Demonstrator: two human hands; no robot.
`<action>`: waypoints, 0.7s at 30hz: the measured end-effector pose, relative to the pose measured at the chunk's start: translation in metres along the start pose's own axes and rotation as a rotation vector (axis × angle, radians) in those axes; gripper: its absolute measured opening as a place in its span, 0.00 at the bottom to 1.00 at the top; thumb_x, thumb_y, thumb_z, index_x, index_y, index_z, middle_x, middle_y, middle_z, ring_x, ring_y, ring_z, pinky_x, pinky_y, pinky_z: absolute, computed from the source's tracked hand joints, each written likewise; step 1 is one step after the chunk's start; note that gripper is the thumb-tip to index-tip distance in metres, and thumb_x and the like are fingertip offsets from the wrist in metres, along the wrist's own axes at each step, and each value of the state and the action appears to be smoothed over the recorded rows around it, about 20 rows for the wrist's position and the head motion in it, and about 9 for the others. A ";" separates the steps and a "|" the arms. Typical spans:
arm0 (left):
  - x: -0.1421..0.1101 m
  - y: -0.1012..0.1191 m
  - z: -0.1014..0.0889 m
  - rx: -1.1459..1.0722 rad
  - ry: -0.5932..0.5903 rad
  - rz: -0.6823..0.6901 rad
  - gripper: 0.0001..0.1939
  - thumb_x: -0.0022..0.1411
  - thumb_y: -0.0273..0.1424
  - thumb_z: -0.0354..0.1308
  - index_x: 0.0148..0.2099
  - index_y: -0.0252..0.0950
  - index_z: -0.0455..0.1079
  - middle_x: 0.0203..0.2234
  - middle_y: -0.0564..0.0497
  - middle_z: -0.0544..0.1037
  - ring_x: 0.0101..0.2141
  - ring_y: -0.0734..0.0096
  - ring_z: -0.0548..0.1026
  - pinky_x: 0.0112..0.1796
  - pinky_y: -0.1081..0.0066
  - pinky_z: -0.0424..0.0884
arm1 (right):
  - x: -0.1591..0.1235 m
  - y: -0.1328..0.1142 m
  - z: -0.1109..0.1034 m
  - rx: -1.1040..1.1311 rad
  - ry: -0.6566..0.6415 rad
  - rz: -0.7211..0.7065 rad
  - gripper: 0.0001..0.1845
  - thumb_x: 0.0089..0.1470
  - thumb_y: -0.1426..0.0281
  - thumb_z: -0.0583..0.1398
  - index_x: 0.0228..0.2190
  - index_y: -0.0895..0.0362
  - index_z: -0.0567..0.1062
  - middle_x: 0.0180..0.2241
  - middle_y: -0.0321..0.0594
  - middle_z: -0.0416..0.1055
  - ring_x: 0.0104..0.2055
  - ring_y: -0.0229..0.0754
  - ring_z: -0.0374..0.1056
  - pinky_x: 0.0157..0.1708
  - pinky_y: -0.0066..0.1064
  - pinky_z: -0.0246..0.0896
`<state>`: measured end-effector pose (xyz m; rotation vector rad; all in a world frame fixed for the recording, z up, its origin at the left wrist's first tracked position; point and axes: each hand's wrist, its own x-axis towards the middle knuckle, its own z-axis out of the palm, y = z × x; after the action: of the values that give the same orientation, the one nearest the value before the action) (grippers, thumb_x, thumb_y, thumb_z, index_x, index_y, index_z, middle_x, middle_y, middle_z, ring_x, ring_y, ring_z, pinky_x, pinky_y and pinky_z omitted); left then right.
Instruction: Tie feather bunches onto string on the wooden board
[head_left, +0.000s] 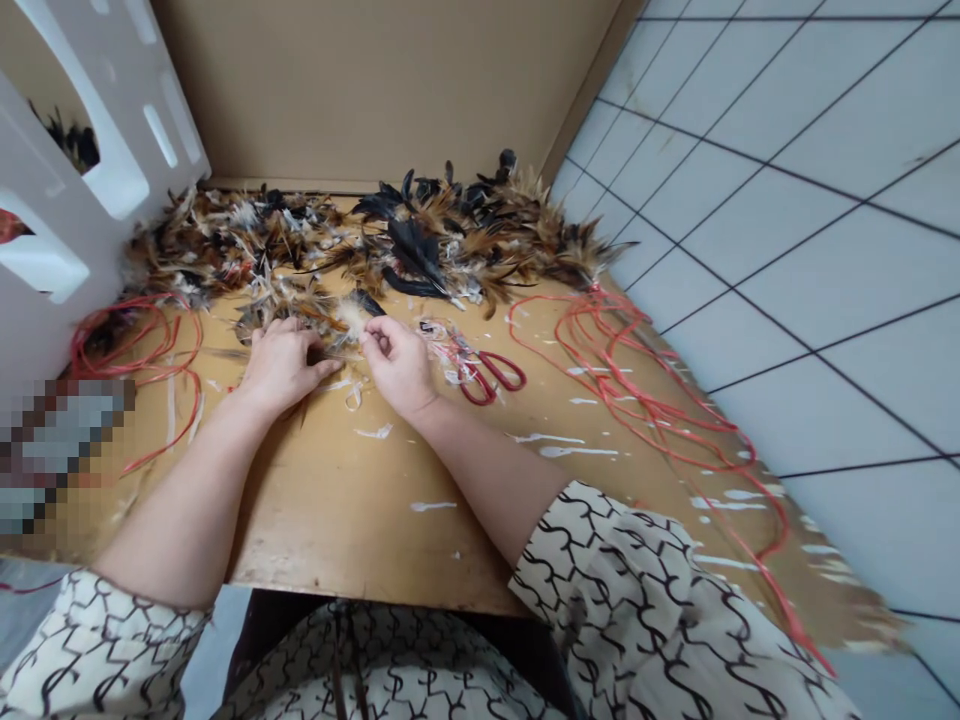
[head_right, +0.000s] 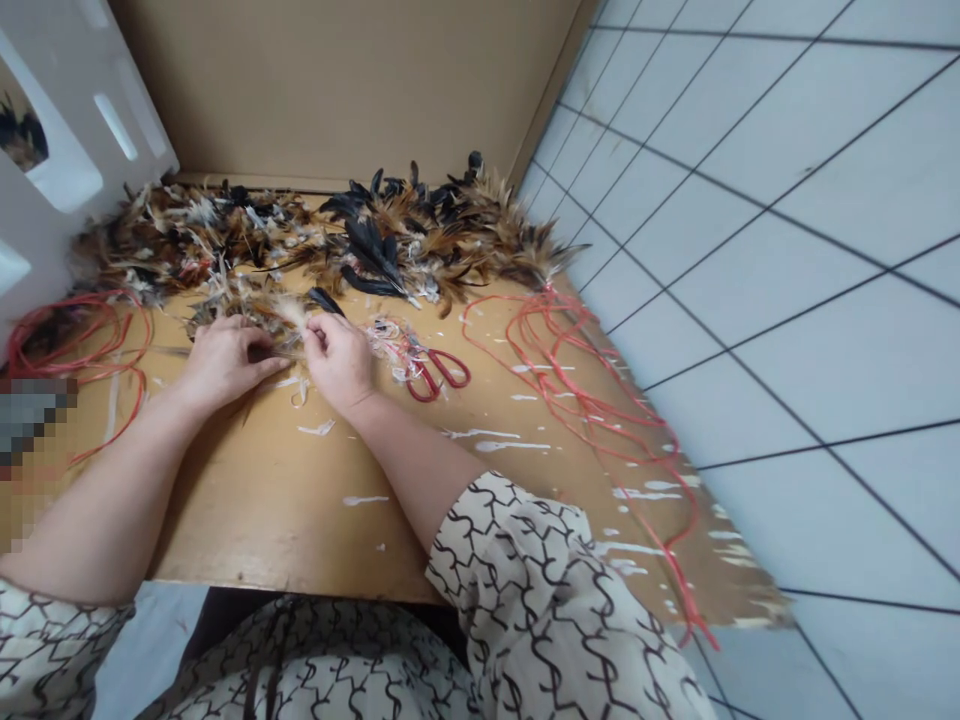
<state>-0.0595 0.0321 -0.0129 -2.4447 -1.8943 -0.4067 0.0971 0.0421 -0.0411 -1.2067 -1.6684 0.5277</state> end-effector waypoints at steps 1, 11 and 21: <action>0.000 0.000 0.000 0.004 -0.016 -0.006 0.09 0.54 0.37 0.56 0.32 0.39 0.75 0.34 0.44 0.77 0.42 0.54 0.72 0.40 0.59 0.66 | -0.001 -0.001 0.000 -0.023 -0.021 -0.020 0.06 0.50 0.71 0.54 0.25 0.56 0.70 0.26 0.36 0.68 0.30 0.38 0.63 0.33 0.29 0.60; 0.005 -0.006 -0.005 -0.202 0.108 -0.034 0.11 0.55 0.26 0.50 0.35 0.36 0.75 0.33 0.45 0.80 0.39 0.59 0.75 0.44 0.62 0.67 | 0.004 0.009 0.006 0.104 -0.018 0.078 0.05 0.50 0.70 0.55 0.24 0.55 0.68 0.22 0.33 0.64 0.25 0.35 0.60 0.28 0.27 0.58; 0.005 -0.011 -0.007 -0.227 0.072 -0.024 0.15 0.53 0.25 0.48 0.37 0.38 0.75 0.33 0.48 0.80 0.38 0.61 0.75 0.43 0.65 0.69 | 0.011 0.017 0.006 0.269 0.087 0.157 0.01 0.48 0.71 0.56 0.27 0.55 0.66 0.25 0.32 0.67 0.27 0.35 0.63 0.32 0.28 0.62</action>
<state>-0.0698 0.0385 -0.0068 -2.5027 -1.9477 -0.7390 0.0996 0.0599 -0.0514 -1.1493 -1.3862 0.7602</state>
